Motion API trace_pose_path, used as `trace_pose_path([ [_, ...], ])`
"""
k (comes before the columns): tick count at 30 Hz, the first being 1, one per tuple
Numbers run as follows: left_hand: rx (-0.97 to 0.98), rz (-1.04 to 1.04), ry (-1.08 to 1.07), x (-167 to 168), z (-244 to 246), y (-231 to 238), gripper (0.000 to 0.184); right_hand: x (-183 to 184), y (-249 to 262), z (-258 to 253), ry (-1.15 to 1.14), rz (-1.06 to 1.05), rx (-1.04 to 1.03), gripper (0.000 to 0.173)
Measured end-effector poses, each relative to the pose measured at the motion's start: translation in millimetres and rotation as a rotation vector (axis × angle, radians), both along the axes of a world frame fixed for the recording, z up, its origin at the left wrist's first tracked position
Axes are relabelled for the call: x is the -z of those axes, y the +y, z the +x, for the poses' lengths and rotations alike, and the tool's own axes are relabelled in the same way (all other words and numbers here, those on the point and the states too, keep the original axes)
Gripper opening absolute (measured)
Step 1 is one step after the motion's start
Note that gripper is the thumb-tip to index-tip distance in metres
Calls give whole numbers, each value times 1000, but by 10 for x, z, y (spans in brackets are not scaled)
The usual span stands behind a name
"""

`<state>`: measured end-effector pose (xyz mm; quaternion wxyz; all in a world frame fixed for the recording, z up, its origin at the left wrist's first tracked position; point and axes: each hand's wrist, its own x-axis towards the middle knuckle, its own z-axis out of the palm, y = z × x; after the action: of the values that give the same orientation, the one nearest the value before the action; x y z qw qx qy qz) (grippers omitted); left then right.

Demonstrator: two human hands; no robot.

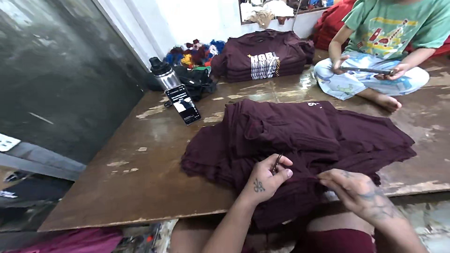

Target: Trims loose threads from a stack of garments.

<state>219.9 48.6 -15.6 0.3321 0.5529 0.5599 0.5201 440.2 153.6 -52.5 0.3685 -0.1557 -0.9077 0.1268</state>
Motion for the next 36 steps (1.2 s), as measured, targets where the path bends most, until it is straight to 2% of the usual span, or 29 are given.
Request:
trace_pose_path([
  [4, 0, 21, -15, 9, 21, 31, 21, -93, -22, 33, -23, -55, 3, 27],
  [6, -15, 29, -51, 2, 20, 56, 21, -139, -113, -140, -38, -137, 57, 48],
  [7, -18, 35, -60, 10, 23, 59, 20, -119, -144, -246, -25, -156, 61, 53],
  [10, -8, 27, -16, 20, 30, 25, 21, 20, -140, -444, 66, -71, 35, 21],
  [13, 22, -26, 263, 0, -6, -45, 27, -32, -136, -259, -14, -43, 48, 20],
  [17, 41, -40, 679, -25, 5, -144, 49, -83, -207, -25, -91, -33, 145, 16],
  [22, 66, 257, 1034, -132, 44, -147, 36, 9, -244, 59, 49, 14, 108, 22],
  [28, 93, 409, 1254, -231, 171, -41, 28, -13, -329, 32, 142, 99, 142, 19],
  [32, 68, 414, 1283, -268, 186, -71, 26, -34, -341, -3, 179, 93, 153, 17],
  [36, -9, 421, 1303, -217, 218, -85, 30, -37, -410, -48, 274, 17, 9, 18],
])
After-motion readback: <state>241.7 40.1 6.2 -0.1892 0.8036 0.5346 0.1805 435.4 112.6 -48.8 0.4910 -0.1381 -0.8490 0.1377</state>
